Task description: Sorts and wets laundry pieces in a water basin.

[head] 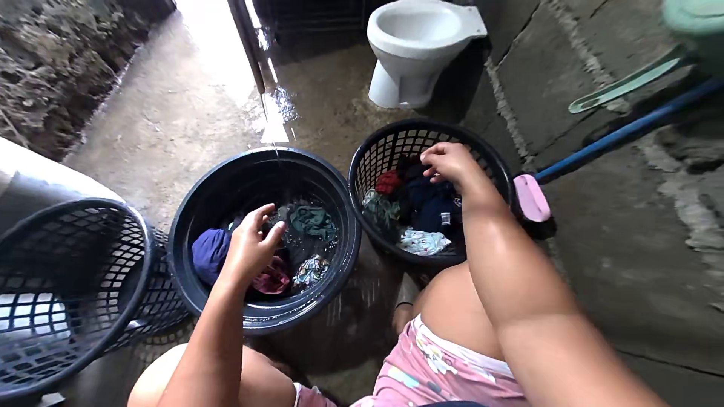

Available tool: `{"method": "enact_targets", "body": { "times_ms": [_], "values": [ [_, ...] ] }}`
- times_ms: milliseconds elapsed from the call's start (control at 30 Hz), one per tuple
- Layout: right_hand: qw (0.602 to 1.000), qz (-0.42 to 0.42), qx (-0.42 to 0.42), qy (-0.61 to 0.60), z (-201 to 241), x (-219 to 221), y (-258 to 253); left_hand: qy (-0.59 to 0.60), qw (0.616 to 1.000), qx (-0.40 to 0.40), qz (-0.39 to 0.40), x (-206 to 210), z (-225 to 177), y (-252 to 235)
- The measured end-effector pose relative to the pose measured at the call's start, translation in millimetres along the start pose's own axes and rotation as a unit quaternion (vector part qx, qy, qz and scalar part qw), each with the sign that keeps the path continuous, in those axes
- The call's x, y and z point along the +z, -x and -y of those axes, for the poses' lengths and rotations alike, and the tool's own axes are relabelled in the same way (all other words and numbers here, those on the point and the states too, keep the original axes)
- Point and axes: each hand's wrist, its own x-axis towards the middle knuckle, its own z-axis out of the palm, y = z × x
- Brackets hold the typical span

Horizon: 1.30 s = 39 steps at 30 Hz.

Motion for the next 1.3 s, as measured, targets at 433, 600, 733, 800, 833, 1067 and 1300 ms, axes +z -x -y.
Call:
{"method": "enact_targets", "body": {
  "times_ms": [433, 600, 733, 800, 833, 1067, 1300],
  "values": [
    [0.944, 0.130, 0.107, 0.284, -116, 140, -37, -0.120, 0.990, 0.030, -0.067, -38, 41, 22],
    [0.913, 0.153, 0.078, 0.370, -105, 151, -35, -0.123, 0.988, 0.015, -0.093, -49, 49, 26],
    [0.889, 0.182, 0.073, 0.414, -85, 151, -21, -0.120, 0.987, -0.010, -0.103, -56, 51, 31],
    [0.906, 0.184, 0.057, 0.378, -83, 146, -23, -0.113, 0.987, -0.020, -0.109, -60, 51, 33],
    [0.922, 0.174, 0.048, 0.343, -84, 143, -26, -0.106, 0.988, -0.027, -0.111, -63, 52, 34],
    [0.990, 0.042, -0.124, 0.049, -8, 90, 4, -0.065, 0.987, -0.057, -0.135, -86, 65, 40],
    [0.919, 0.024, -0.265, -0.291, 69, 49, 73, -0.049, 0.984, -0.062, -0.158, -95, 66, 46]
  ]
}}
